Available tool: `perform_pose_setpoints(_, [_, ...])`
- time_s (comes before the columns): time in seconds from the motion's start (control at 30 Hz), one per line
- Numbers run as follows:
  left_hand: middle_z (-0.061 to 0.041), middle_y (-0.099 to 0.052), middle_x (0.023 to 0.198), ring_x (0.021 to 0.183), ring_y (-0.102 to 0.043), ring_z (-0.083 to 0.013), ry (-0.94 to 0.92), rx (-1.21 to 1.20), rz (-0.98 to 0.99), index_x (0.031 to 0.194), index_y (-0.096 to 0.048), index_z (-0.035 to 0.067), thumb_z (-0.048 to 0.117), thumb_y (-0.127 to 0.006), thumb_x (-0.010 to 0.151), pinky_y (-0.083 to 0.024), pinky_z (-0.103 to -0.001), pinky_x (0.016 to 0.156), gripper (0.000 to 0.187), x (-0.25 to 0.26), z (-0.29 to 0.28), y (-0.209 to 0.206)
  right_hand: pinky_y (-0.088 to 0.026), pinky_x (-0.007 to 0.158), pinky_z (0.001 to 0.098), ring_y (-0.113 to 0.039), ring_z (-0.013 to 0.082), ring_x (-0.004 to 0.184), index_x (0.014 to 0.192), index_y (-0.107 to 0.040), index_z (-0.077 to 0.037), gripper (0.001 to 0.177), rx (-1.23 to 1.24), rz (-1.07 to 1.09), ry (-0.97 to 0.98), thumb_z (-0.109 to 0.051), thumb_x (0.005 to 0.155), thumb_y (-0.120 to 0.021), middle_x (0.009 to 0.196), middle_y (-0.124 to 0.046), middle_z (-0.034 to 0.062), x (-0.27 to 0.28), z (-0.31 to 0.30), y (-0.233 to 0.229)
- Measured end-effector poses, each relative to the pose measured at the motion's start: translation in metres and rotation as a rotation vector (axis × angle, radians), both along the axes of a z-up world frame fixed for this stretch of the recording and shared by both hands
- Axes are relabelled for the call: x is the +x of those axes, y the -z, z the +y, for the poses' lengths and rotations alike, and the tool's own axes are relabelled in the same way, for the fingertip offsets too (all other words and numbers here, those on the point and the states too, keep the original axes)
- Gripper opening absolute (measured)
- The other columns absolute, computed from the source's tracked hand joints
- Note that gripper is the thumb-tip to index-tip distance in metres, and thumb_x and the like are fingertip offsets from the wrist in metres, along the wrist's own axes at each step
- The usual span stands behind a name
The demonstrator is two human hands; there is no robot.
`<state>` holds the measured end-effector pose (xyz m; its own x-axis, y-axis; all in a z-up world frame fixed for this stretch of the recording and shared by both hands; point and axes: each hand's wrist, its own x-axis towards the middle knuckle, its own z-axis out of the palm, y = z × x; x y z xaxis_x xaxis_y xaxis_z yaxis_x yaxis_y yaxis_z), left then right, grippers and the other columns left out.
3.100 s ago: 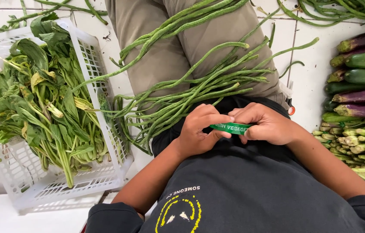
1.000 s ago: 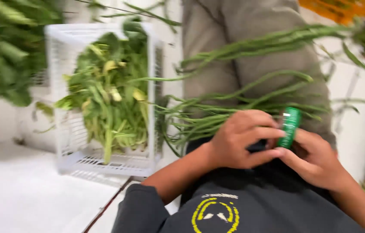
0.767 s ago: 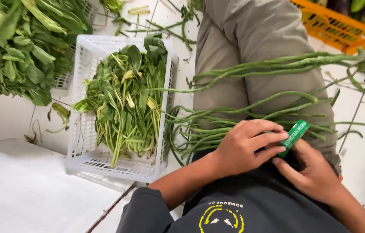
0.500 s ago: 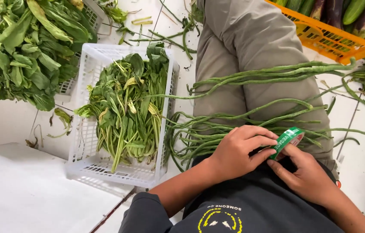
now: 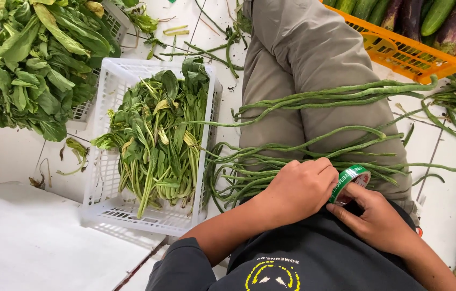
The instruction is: Sorting and bundling long beans with green tape on a processing floor.
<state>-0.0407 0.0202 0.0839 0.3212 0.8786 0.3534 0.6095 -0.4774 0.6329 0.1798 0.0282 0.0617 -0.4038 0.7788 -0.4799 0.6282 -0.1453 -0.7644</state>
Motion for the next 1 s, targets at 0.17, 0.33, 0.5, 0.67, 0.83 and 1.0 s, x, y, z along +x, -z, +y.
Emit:
perform_pose_setpoints(0.17, [-0.007, -0.058, 0.092, 0.069, -0.056, -0.0238, -0.036, 0.032, 0.058, 0.095, -0.061, 0.006, 0.013, -0.065, 0.094, -0.036, -0.037, 0.063, 0.007, -0.001, 0.002, 0.000, -0.054, 0.054, 0.0288, -0.066, 0.0138, 0.058, 0.095, -0.076, -0.004, 0.017, -0.007, 0.065, 0.011, -0.008, 0.079, -0.079, 0.075, -0.084, 0.0053, 0.001, 0.002, 0.002])
perform_pose_setpoints(0.33, [-0.006, -0.063, 0.098, 0.077, -0.065, -0.0257, 0.086, -0.164, -0.067, 0.101, -0.062, 0.009, 0.022, -0.069, 0.090, -0.052, -0.037, 0.063, 0.019, -0.017, 0.013, -0.009, -0.049, 0.051, 0.0283, -0.062, 0.0132, 0.056, 0.094, -0.073, -0.002, 0.014, -0.025, 0.123, 0.025, -0.006, 0.082, -0.078, 0.071, -0.078, 0.0061, 0.003, 0.005, 0.007])
perform_pose_setpoints(0.5, [0.000, -0.069, 0.089, 0.071, -0.069, -0.0210, 0.044, -0.402, -0.245, 0.085, -0.065, 0.011, 0.012, -0.072, 0.084, -0.054, -0.034, 0.065, 0.007, -0.024, 0.026, -0.019, -0.047, 0.051, 0.0279, -0.061, 0.0129, 0.055, 0.086, -0.069, -0.001, 0.010, -0.078, 0.220, 0.010, -0.003, 0.083, -0.078, 0.069, -0.074, 0.0065, -0.004, 0.013, -0.002])
perform_pose_setpoints(0.67, [0.000, -0.065, 0.095, 0.080, -0.064, -0.0234, 0.038, -0.199, -0.064, 0.092, -0.065, 0.012, 0.017, -0.070, 0.087, -0.052, -0.036, 0.068, 0.008, -0.022, 0.026, -0.006, -0.043, 0.052, 0.0265, -0.054, 0.0112, 0.057, 0.103, -0.076, -0.001, 0.017, -0.124, 0.270, 0.008, -0.003, 0.085, -0.075, 0.069, -0.069, 0.0044, -0.014, 0.014, -0.005])
perform_pose_setpoints(0.83, [-0.003, -0.062, 0.115, 0.104, -0.059, -0.0241, -0.048, 0.035, -0.023, 0.098, -0.061, 0.009, 0.010, -0.069, 0.088, -0.046, -0.039, 0.083, 0.013, -0.007, 0.012, 0.001, -0.044, 0.056, 0.0275, -0.057, 0.0145, 0.063, 0.105, -0.074, 0.004, 0.022, -0.206, 0.366, 0.122, 0.007, 0.083, -0.073, 0.075, -0.069, 0.0085, -0.002, 0.014, 0.019])
perform_pose_setpoints(1.0, [-0.002, -0.065, 0.094, 0.087, -0.062, -0.0233, -0.027, -0.034, -0.022, 0.101, -0.059, 0.014, 0.016, -0.069, 0.084, -0.042, -0.038, 0.082, 0.020, -0.001, 0.010, 0.009, -0.051, 0.073, 0.0303, -0.066, 0.0201, 0.085, 0.131, -0.068, 0.009, 0.047, -0.301, 0.438, 0.269, 0.014, 0.084, -0.059, 0.108, -0.079, 0.0177, -0.001, 0.014, 0.021])
